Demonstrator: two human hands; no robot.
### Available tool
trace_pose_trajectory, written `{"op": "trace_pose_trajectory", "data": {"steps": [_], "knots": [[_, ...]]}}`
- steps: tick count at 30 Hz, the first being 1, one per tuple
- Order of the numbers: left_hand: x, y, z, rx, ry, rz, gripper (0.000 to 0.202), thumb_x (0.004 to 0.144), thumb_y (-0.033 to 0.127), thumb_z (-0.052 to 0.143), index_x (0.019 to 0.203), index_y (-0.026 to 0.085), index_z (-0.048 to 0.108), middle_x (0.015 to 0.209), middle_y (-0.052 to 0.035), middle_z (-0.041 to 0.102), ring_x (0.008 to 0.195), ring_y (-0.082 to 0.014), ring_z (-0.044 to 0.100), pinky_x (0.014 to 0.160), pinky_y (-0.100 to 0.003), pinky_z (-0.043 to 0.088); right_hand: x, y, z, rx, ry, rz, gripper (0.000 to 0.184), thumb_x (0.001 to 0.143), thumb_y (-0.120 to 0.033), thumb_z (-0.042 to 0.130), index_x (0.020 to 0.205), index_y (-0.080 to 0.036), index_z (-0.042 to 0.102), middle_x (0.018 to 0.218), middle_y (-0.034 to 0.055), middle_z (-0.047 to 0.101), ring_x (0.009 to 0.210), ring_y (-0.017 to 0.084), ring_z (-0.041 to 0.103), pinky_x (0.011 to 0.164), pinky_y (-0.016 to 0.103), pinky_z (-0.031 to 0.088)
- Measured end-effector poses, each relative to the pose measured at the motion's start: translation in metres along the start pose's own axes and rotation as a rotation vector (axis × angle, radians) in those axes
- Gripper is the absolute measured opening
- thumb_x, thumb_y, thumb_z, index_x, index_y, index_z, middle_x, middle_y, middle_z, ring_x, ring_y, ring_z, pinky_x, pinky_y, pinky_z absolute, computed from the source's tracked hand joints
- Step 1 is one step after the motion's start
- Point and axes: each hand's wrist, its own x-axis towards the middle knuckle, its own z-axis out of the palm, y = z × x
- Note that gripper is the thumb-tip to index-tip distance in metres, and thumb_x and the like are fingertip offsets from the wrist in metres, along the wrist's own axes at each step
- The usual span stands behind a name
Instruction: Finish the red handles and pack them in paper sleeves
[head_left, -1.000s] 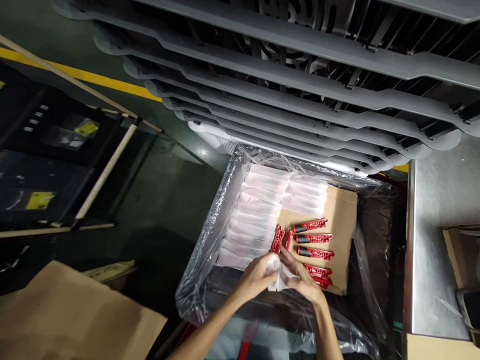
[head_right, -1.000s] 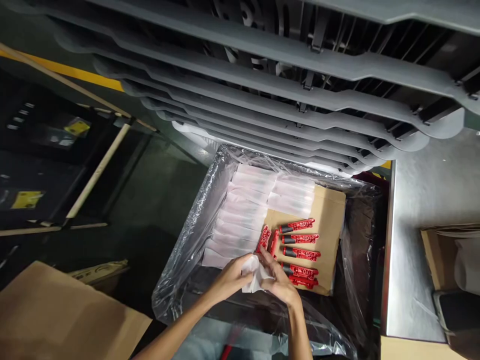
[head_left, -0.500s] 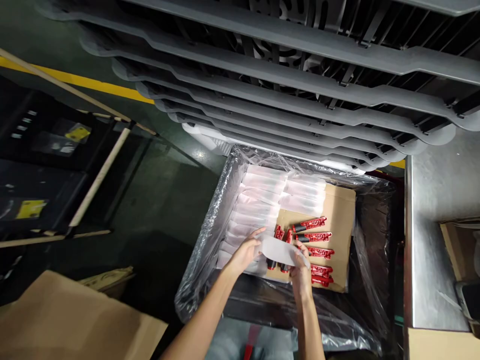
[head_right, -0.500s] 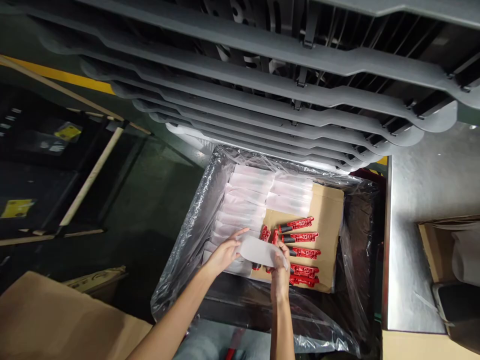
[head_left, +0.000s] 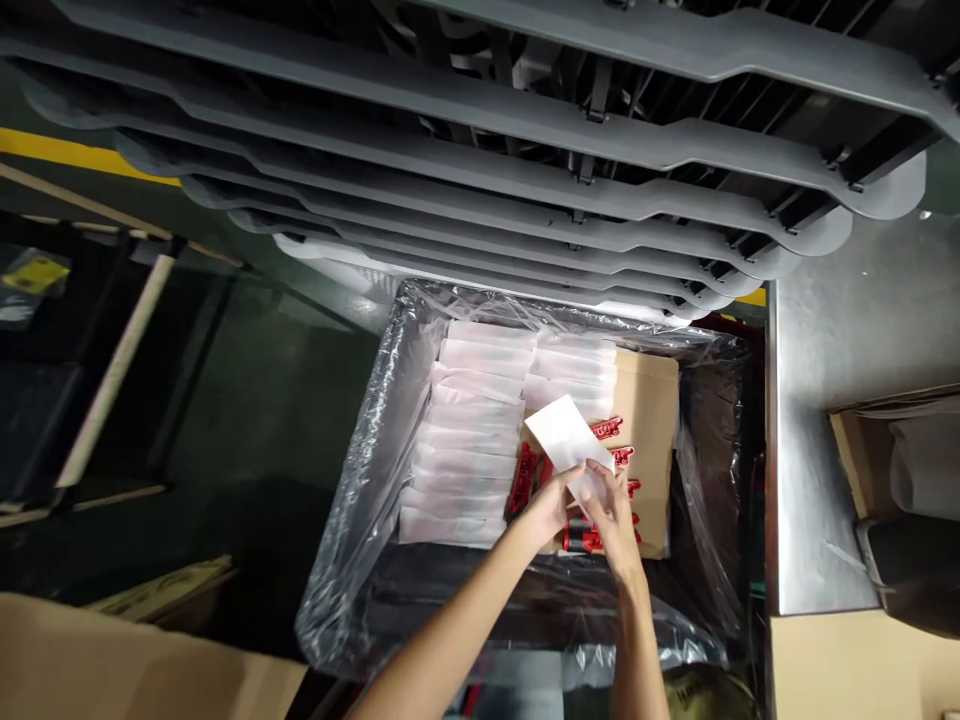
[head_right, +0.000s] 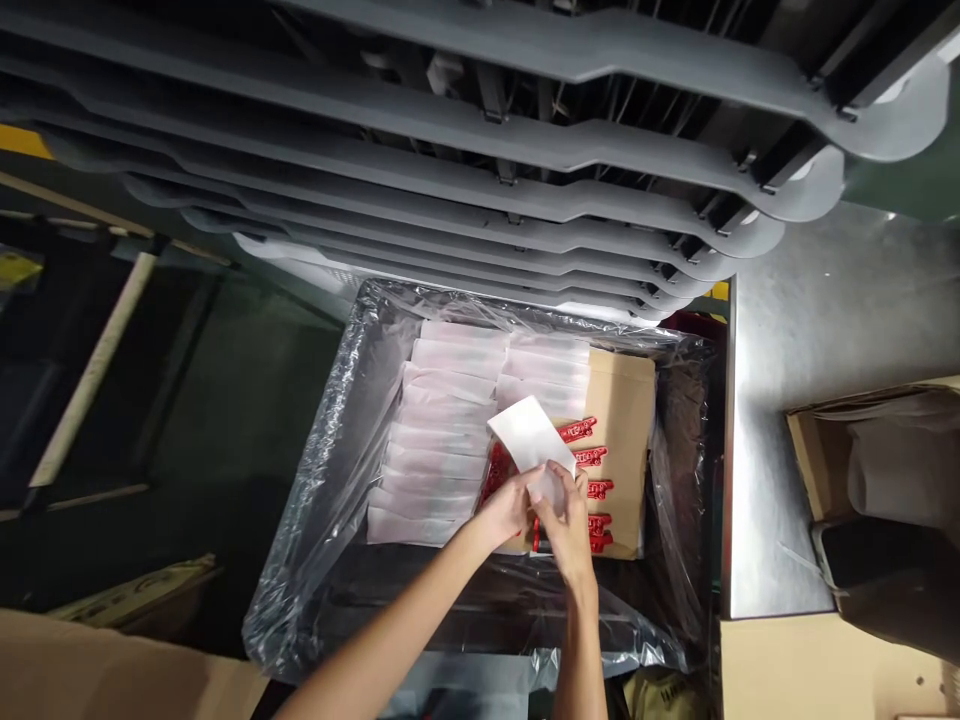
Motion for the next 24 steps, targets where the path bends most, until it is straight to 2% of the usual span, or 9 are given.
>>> {"op": "trace_pose_trajectory", "data": {"steps": [3,6,9,12,15,18,21,24], "knots": [[0.005,0.013,-0.003,-0.01,0.093,-0.005,0.014,0.083,0.014,0.071,0.096,0.011,0.067,0.084,-0.0036,0.073,0.068,-0.0131,0.067,0.064,-0.025,0.054,0.004,-0.001,-0.017,-0.039,0.0,0.036,0.055,0.088,-0.064,0.05,0.123,-0.024,0.067,0.123,0.0085,0.066,0.119,0.026,0.058,0.1,0.039,0.046],[0.001,0.043,-0.009,-0.097,0.159,0.029,0.015,0.094,0.024,0.06,0.102,0.013,0.065,0.091,-0.0024,0.07,0.071,-0.0114,0.065,0.066,-0.027,0.056,0.02,0.008,-0.029,-0.12,0.124,0.113,0.063,0.092,-0.064,0.035,0.131,-0.021,0.06,0.111,0.0109,0.072,0.101,0.027,0.066,0.085,0.039,0.05],[-0.015,0.079,-0.019,-0.224,0.188,0.089,0.018,0.096,0.025,0.055,0.108,0.013,0.063,0.089,-0.0022,0.069,0.066,-0.0104,0.064,0.06,-0.024,0.056,0.041,0.023,-0.026,-0.256,0.246,0.205,0.056,0.088,-0.064,0.045,0.109,-0.018,0.069,0.092,0.0134,0.074,0.091,0.029,0.067,0.08,0.04,0.048],[-0.037,0.102,-0.027,-0.34,0.157,0.124,0.019,0.095,0.01,0.044,0.102,0.014,0.061,0.076,-0.0006,0.065,0.056,-0.0091,0.061,0.049,-0.019,0.051,0.063,0.037,-0.001,-0.369,0.242,0.277,0.04,0.085,-0.057,0.062,0.086,-0.018,0.069,0.08,0.0073,0.07,0.083,0.024,0.066,0.08,0.04,0.048],[-0.051,0.102,-0.027,-0.432,0.111,0.138,0.03,0.089,-0.001,0.034,0.089,0.018,0.056,0.061,0.0036,0.053,0.044,-0.0064,0.053,0.042,-0.013,0.045,0.081,0.049,0.033,-0.421,0.237,0.32,0.036,0.088,-0.052,0.064,0.083,-0.017,0.065,0.085,0.0029,0.068,0.081,0.017,0.064,0.082,0.038,0.051],[-0.057,0.091,-0.023,-0.475,0.082,0.12,0.03,0.085,-0.005,0.035,0.085,0.019,0.053,0.059,0.0054,0.044,0.042,-0.0045,0.046,0.041,-0.01,0.041,0.092,0.058,0.057,-0.417,0.268,0.358,0.037,0.09,-0.053,0.062,0.084,-0.016,0.064,0.09,0.0036,0.067,0.081,0.016,0.063,0.079,0.037,0.052],[-0.062,0.087,-0.022,-0.457,0.089,0.094,0.024,0.083,-0.001,0.039,0.084,0.017,0.055,0.062,0.0039,0.044,0.046,-0.0064,0.048,0.044,-0.013,0.044,0.096,0.065,0.068,-0.377,0.293,0.391,0.036,0.091,-0.052,0.062,0.087,-0.016,0.064,0.089,0.0033,0.067,0.079,0.016,0.063,0.076,0.036,0.053],[-0.068,0.093,-0.029,-0.391,0.141,0.108,0.018,0.083,0.006,0.042,0.079,0.015,0.057,0.06,0.0016,0.046,0.048,-0.009,0.05,0.045,-0.017,0.046,0.098,0.067,0.071,-0.351,0.329,0.442,0.034,0.091,-0.05,0.062,0.093,-0.016,0.064,0.092,0.0037,0.067,0.08,0.016,0.063,0.075,0.036,0.054]]}}
